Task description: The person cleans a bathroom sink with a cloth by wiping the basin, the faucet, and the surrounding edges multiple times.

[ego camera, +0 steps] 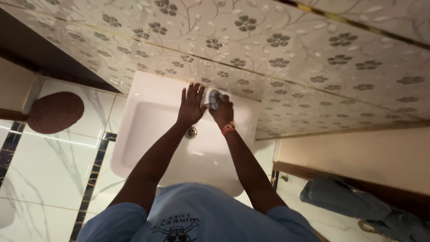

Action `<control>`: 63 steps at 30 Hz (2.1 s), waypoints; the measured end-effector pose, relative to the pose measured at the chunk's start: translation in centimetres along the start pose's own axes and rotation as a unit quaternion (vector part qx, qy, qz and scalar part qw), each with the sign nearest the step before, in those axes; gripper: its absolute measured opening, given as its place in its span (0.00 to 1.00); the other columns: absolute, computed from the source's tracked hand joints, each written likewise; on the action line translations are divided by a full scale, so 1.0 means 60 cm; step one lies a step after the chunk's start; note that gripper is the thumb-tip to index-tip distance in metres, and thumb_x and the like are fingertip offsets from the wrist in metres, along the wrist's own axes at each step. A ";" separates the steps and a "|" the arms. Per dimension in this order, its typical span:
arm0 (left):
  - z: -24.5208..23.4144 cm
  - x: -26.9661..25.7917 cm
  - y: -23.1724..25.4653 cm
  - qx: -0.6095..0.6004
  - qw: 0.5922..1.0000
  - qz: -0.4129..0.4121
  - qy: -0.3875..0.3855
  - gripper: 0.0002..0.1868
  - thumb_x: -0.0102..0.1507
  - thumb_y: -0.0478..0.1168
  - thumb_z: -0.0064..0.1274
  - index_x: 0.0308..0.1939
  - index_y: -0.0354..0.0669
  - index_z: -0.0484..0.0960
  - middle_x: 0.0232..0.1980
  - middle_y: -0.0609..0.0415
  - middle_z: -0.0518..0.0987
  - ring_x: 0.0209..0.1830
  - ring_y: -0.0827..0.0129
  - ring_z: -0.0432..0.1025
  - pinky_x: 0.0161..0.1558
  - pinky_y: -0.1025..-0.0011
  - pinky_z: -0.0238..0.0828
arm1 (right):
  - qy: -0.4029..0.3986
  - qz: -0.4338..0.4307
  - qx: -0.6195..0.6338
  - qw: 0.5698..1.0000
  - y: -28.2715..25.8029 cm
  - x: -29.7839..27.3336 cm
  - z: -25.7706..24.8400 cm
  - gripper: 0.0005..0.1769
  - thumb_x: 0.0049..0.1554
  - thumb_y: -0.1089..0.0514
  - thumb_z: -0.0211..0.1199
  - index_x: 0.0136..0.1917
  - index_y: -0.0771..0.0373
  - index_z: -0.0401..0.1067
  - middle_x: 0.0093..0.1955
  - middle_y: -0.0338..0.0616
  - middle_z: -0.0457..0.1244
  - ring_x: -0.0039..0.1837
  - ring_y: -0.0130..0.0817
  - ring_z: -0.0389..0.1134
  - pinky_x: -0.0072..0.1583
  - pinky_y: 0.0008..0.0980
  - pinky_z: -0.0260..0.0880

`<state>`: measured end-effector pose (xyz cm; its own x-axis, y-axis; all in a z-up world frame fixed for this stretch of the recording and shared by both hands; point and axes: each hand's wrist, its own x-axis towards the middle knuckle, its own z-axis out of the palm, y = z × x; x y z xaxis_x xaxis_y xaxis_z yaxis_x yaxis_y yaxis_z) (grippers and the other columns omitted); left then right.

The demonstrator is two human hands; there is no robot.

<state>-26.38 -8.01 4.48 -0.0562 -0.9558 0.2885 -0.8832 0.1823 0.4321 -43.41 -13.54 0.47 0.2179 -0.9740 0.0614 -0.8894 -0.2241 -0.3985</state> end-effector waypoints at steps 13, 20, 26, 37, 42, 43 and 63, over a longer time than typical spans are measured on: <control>0.007 -0.007 -0.001 0.022 0.999 0.021 0.034 0.46 0.70 0.70 0.38 0.80 0.39 0.58 0.83 0.37 0.52 0.85 0.42 0.42 0.78 0.38 0.34 | 0.048 0.054 -0.046 0.996 0.255 -0.069 -0.064 0.41 0.43 0.43 0.75 0.67 0.59 0.69 0.60 0.58 0.61 0.59 0.57 0.66 0.56 0.54 0.71; 0.005 -0.004 -0.002 0.024 0.999 0.014 0.019 0.50 0.66 0.74 0.41 0.80 0.41 0.57 0.83 0.37 0.52 0.85 0.43 0.40 0.78 0.37 0.31 | 0.099 0.035 0.002 0.995 0.210 -0.145 -0.090 0.42 0.41 0.47 0.77 0.68 0.56 0.70 0.60 0.55 0.61 0.53 0.57 0.69 0.55 0.51 0.75; 0.011 -0.003 -0.004 0.013 1.000 0.012 0.020 0.52 0.65 0.74 0.43 0.80 0.40 0.58 0.83 0.37 0.51 0.85 0.43 0.39 0.78 0.38 0.29 | 0.096 0.050 0.006 0.994 0.196 -0.196 -0.096 0.41 0.41 0.48 0.77 0.67 0.56 0.70 0.60 0.56 0.60 0.52 0.58 0.69 0.54 0.51 0.75; 0.006 -0.056 0.003 0.023 0.996 0.071 0.041 0.48 0.70 0.67 0.44 0.82 0.35 0.53 0.86 0.36 0.46 0.87 0.45 0.38 0.79 0.39 0.31 | 0.123 0.066 -0.087 0.986 0.186 -0.285 -0.074 0.42 0.42 0.47 0.76 0.68 0.54 0.69 0.62 0.54 0.59 0.58 0.54 0.67 0.56 0.53 0.74; -0.030 -0.236 0.012 -0.028 0.991 0.126 -0.032 0.43 0.70 0.62 0.43 0.80 0.40 0.55 0.84 0.36 0.45 0.85 0.45 0.40 0.78 0.41 0.34 | 0.053 0.204 -0.078 0.974 0.120 -0.341 -0.095 0.41 0.44 0.46 0.75 0.70 0.48 0.68 0.68 0.52 0.57 0.59 0.60 0.65 0.53 0.53 0.76; -0.042 -0.278 0.006 -0.033 0.991 0.119 -0.050 0.43 0.70 0.62 0.43 0.80 0.40 0.56 0.84 0.37 0.46 0.85 0.45 0.41 0.78 0.41 0.34 | 0.051 0.208 -0.083 0.973 0.110 -0.352 -0.098 0.42 0.45 0.45 0.76 0.71 0.48 0.67 0.68 0.52 0.56 0.59 0.60 0.65 0.53 0.54 0.76; -0.153 -0.544 -0.155 -0.031 0.999 -0.015 -0.034 0.42 0.68 0.61 0.46 0.78 0.37 0.60 0.83 0.33 0.47 0.84 0.43 0.44 0.78 0.45 0.43 | -0.106 0.261 -0.132 0.950 -0.009 -0.495 -0.042 0.31 0.49 0.35 0.66 0.62 0.50 0.75 0.62 0.51 0.63 0.62 0.54 0.67 0.58 0.50 0.74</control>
<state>-12.04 23.59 -1.14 -0.0629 -0.9741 0.2173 -0.8547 0.1650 0.4921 -50.44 15.45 1.17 -0.2292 -0.9328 -0.2782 -0.9624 0.2600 -0.0789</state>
